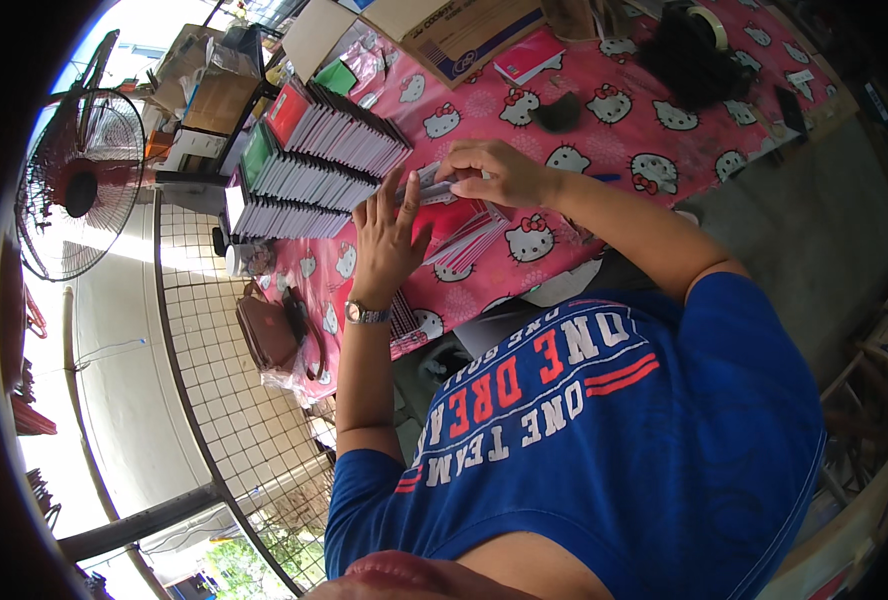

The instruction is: The person assembles pink notepads by hand, inserting a metal spiral binding into the perforated edges of the paper and covers.

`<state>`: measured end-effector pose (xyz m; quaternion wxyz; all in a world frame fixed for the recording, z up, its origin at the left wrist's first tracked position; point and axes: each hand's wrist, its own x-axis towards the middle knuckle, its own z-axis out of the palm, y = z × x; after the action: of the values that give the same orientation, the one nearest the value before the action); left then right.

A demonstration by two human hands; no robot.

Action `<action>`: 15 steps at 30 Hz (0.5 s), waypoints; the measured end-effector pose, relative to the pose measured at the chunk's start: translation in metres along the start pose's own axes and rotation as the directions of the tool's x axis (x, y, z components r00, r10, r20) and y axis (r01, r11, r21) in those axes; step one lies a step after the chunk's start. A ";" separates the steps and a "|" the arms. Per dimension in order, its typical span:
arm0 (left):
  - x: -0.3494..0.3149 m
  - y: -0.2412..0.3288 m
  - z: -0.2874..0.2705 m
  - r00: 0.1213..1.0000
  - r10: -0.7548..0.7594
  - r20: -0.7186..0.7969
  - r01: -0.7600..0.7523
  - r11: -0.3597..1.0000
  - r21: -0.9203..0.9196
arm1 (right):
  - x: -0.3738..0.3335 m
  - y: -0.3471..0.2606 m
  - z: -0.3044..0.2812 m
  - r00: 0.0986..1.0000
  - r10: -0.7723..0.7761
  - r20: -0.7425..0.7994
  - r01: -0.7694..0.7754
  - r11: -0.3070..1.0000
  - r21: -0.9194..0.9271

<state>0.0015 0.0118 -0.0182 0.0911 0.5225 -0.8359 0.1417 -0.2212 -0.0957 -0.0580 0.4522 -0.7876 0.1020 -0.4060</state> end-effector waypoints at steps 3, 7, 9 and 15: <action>0.001 0.001 -0.004 0.999 0.045 -0.017 -0.045 0.999 -0.018 | 0.003 -0.005 0.003 0.999 0.033 -0.028 -0.037 0.986 -0.165; 0.004 0.002 -0.010 1.000 -0.006 0.000 0.006 0.997 -0.082 | 0.001 0.010 0.008 0.977 -0.165 -0.137 0.141 0.976 -0.167; 0.002 0.004 -0.008 0.995 -0.079 -0.057 0.076 0.996 -0.055 | -0.006 0.015 0.000 0.989 -0.057 -0.133 0.046 0.995 -0.085; 0.000 0.013 0.003 0.986 -0.134 -0.098 0.136 0.991 0.017 | 0.000 0.120 -0.127 0.779 0.246 -0.577 -0.548 0.715 -0.435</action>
<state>-0.0106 0.0161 -0.0227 0.1349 0.5714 -0.7914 0.1701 -0.2894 -0.2440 -0.1204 0.2282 -0.7177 0.5020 -0.4253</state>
